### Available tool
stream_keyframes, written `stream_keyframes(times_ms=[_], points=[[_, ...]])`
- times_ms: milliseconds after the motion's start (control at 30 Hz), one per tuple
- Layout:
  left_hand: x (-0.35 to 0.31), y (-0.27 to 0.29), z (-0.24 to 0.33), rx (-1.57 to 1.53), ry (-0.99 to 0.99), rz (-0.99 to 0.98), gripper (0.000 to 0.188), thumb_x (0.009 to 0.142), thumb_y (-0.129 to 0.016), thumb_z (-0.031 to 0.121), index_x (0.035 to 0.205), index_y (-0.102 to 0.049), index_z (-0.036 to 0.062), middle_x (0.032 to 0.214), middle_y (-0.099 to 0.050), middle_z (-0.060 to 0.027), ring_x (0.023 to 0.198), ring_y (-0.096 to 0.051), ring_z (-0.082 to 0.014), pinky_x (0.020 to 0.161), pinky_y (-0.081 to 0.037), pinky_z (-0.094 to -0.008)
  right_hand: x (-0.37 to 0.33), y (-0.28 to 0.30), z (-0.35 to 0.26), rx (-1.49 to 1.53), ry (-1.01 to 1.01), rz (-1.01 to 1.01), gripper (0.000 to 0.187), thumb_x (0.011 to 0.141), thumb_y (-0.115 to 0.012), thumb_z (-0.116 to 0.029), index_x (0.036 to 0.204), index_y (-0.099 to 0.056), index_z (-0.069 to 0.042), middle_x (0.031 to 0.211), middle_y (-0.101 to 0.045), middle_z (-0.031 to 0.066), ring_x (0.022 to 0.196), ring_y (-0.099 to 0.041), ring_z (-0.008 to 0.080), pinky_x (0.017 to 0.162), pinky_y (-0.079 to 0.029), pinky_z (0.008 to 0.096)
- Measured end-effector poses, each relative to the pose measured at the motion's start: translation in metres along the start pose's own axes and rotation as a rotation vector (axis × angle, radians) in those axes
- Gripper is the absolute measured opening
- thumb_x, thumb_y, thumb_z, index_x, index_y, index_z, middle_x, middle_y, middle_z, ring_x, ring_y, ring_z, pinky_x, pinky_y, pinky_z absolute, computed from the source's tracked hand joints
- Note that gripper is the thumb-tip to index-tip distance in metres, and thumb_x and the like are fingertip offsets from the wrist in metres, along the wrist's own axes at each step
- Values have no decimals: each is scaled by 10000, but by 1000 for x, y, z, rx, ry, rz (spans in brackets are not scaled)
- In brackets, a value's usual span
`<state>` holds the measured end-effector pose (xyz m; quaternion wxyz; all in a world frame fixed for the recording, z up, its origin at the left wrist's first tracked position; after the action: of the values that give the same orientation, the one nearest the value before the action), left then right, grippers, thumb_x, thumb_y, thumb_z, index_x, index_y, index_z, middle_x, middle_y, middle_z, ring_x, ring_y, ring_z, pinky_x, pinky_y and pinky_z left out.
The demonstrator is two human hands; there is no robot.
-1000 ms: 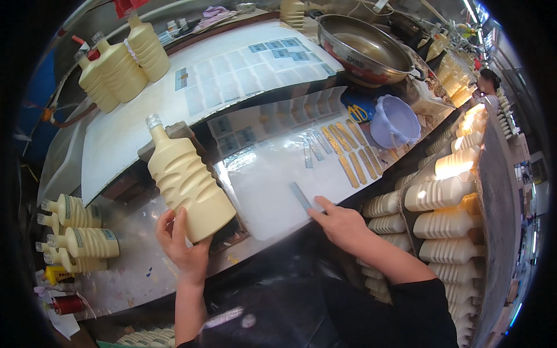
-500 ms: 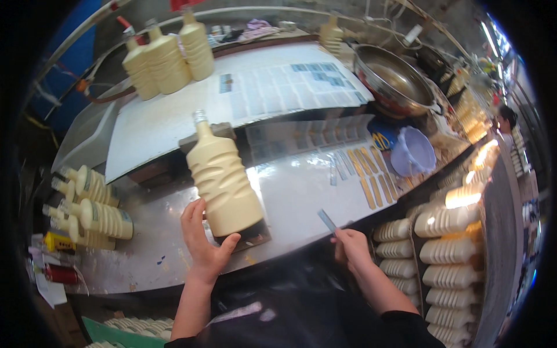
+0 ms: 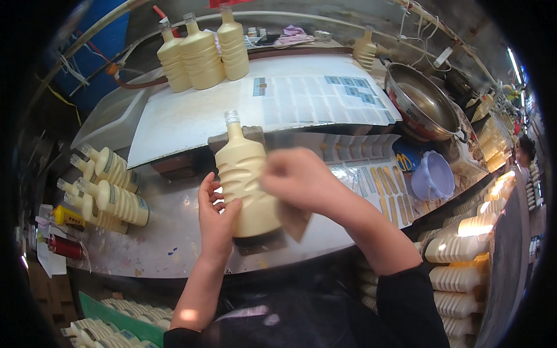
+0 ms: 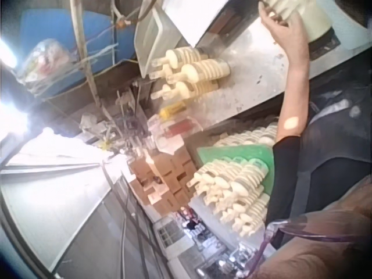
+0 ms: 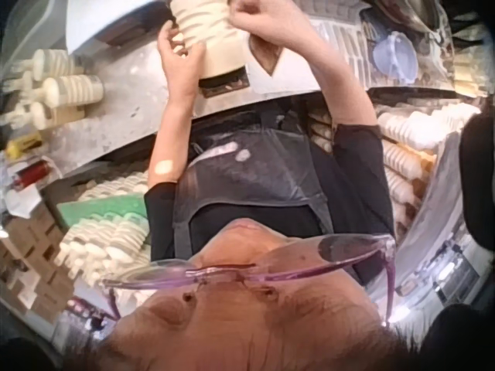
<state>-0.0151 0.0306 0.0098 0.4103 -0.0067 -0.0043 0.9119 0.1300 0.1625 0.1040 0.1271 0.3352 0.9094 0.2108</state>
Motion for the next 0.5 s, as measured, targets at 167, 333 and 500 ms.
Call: stream_keyframes(times_ms=[167, 333, 500], points=[[11, 0, 4, -153, 66, -19, 625, 917, -598, 90, 1516, -441, 0, 1274, -506, -73, 1049, -503, -150, 976, -430, -293, 64, -16, -22, 231, 52, -19, 152, 905, -684, -153, 872, -691, -5, 788, -645, -28, 753, -562, 39, 682, -463, 234], [40, 4, 9, -129, 7, -10, 546, 1033, -505, 244, 1509, -472, -21, 1229, -562, -64, 1060, -504, -134, 934, -424, -277, 80, -16, 43, 226, -119, 21, 148, 883, -676, -159, 850, -680, -14, 778, -644, -18, 689, -558, 44, 630, -466, 225], [70, -9, -3, -321, 145, -37, 370, 1055, -578, 332, 1227, -596, 4, 1174, -633, -81, 1040, -601, -132, 919, -497, -287, 77, -14, 51, 235, -153, 33, 140, 887, -680, -148, 845, -683, -15, 776, -652, -17, 697, -567, 39, 634, -468, 221]])
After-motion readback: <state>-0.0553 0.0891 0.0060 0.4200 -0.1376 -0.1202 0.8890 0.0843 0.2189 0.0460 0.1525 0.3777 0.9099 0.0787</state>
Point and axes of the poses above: each hand's wrist, its own x-axis towards the middle knuckle, its own y-axis out of the back of the hand, z = x × y, the point moved 8 cm from there along x, towards the middle knuckle
